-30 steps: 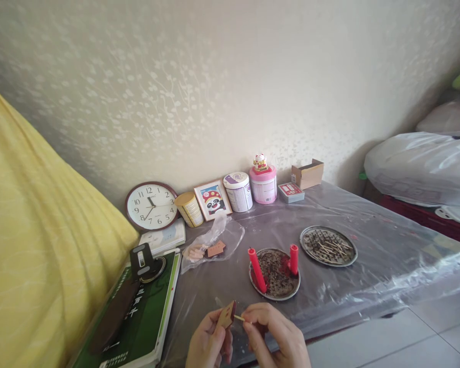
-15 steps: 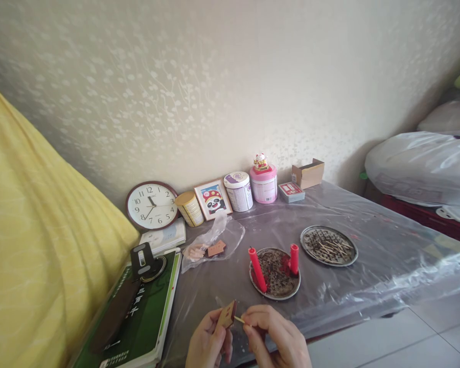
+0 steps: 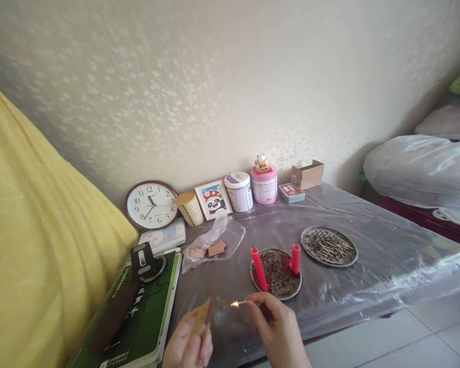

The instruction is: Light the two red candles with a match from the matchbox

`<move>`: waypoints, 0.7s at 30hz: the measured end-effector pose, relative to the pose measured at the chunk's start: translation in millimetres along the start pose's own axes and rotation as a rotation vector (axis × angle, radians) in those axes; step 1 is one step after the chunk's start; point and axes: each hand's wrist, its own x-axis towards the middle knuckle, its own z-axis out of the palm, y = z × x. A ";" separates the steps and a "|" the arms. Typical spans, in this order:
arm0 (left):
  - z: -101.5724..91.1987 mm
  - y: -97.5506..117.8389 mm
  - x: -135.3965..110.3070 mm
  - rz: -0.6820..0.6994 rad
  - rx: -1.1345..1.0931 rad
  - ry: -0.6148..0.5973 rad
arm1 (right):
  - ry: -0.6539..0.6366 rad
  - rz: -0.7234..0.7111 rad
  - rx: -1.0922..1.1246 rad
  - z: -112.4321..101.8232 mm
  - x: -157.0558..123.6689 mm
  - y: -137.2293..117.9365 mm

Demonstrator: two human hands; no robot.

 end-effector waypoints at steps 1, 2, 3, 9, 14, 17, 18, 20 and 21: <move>-5.0 5.1 3.6 0.030 -0.027 0.060 | 0.005 0.053 0.044 -0.2 0.5 -1.1; -9.7 9.9 7.2 0.054 -0.061 0.126 | 0.009 0.092 0.087 -0.6 0.9 -2.2; -13.7 14.1 10.3 0.076 -0.098 0.200 | 0.013 0.116 0.127 -1.2 1.2 -3.2; -18.9 23.8 15.5 0.155 -0.199 0.389 | 0.030 0.120 0.194 -5.7 2.2 -5.7; -13.8 19.6 15.7 0.115 -0.217 0.424 | 0.047 0.106 0.199 -10.3 1.6 -11.9; -12.4 16.7 17.2 0.090 -0.210 0.426 | 0.035 0.139 0.237 -12.2 2.2 -15.5; -12.1 15.9 17.7 0.082 -0.206 0.421 | 0.031 0.149 0.247 -12.7 2.6 -16.2; -11.5 14.4 18.3 0.069 -0.196 0.415 | 0.033 0.158 0.261 -13.3 3.5 -16.7; -11.3 13.6 18.5 0.069 -0.193 0.414 | 0.039 0.157 0.263 -13.6 3.9 -16.7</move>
